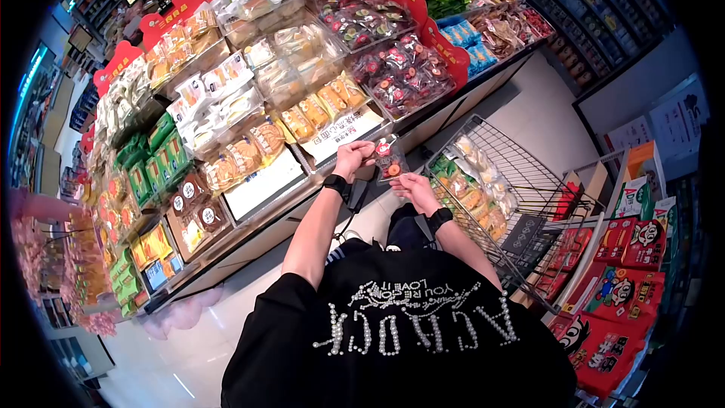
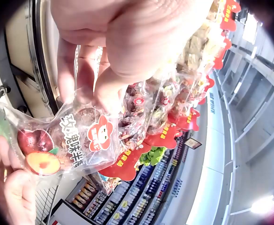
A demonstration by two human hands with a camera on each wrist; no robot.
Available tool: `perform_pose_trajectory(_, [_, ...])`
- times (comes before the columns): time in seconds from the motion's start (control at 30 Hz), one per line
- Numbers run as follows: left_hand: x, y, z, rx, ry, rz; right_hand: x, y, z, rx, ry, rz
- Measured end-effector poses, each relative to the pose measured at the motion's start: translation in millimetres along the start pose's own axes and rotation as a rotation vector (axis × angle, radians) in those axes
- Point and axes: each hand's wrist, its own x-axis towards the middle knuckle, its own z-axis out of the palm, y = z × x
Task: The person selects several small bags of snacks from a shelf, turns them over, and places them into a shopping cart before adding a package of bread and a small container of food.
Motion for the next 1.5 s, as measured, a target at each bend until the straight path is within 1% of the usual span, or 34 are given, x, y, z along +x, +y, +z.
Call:
perform_pose_trajectory(0.07, [2.8, 0.7, -1.8, -0.009, 0.005, -0.013, 1.4, -0.8, 0.3, -0.017, -0.001, -0.013])
perform_pose_trajectory(0.13, [8.1, 1.0, -2.6, -0.011, -0.048, -0.007, 2.8, -1.5, -1.0, -0.010, 0.001, -0.018])
perform_pose_trajectory(0.23, [10.5, 6.2, 1.6, -0.010, -0.065, -0.008, 6.4, -4.5, -2.9, -0.002, 0.002, -0.019])
perform_pose_trajectory(0.37, [17.4, 10.2, 8.0, -0.012, -0.063, -0.015, 10.3, -10.2, -6.7, 0.006, 0.010, -0.009])
perform_pose_trajectory(0.43, [25.5, 9.5, 11.2, -0.067, -0.092, -0.016, 14.5, -13.5, -10.2, 0.021, 0.016, -0.011])
perform_pose_trajectory(0.57, [34.7, 15.4, 27.8, -0.032, -0.013, -0.022, 26.1, -21.0, -20.4, 0.073, 0.054, 0.012])
perform_pose_trajectory(0.67, [52.9, 16.9, 35.3, -0.033, -0.050, -0.006, 43.2, -34.8, -30.6, 0.145, 0.073, 0.013])
perform_pose_trajectory(0.7, [59.6, 18.7, 40.7, -0.037, -0.047, -0.005, 50.3, -41.9, -36.0, 0.142, 0.070, 0.016])
perform_pose_trajectory(0.77, [75.1, 24.3, 50.9, -0.061, -0.022, -0.009, 66.9, -58.8, -44.0, 0.142, 0.124, -0.019])
perform_pose_trajectory(0.83, [92.9, 31.7, 62.7, -0.070, -0.025, -0.021, 83.5, -81.9, -54.8, 0.186, 0.120, -0.022])
perform_pose_trajectory(0.9, [110.3, 45.4, 82.2, -0.006, 0.019, -0.008, 102.5, -102.8, -67.7, 0.170, 0.142, -0.058])
perform_pose_trajectory(0.93, [125.6, 49.4, 88.8, -0.046, -0.030, -0.020, 113.5, -115.1, -75.3, 0.184, 0.139, -0.067])
perform_pose_trajectory(0.97, [138.0, 57.6, 99.0, -0.041, -0.028, -0.017, 126.2, -127.6, -83.1, 0.200, 0.136, -0.077])
perform_pose_trajectory(1.07, [169.3, 85.7, 137.6, -0.068, 0.032, 0.057, 169.4, -166.2, -104.8, 0.266, 0.148, -0.139])
perform_pose_trajectory(1.1, [187.9, 89.0, 144.7, -0.100, -0.019, 0.079, 184.2, -179.0, -111.3, 0.297, 0.144, -0.166])
perform_pose_trajectory(1.17, [208.6, 106.5, 168.1, -0.062, -0.054, 0.124, 219.4, -199.7, -125.4, 0.392, 0.111, -0.214])
perform_pose_trajectory(1.27, [223.4, 131.8, 205.6, -0.003, -0.037, 0.128, 261.8, -227.7, -137.7, 0.457, 0.117, -0.223])
perform_pose_trajectory(1.37, [250.8, 122.8, 216.1, 0.050, -0.059, 0.165, 295.2, -234.5, -153.3, 0.420, 0.147, -0.167])
perform_pose_trajectory(1.43, [254.7, 115.3, 216.4, 0.077, -0.047, 0.138, 309.8, -226.2, -162.4, 0.444, 0.163, -0.158])
perform_pose_trajectory(1.5, [257.4, 101.6, 211.9, 0.108, -0.095, 0.070, 308.6, -223.1, -164.4, 0.443, 0.285, -0.119])
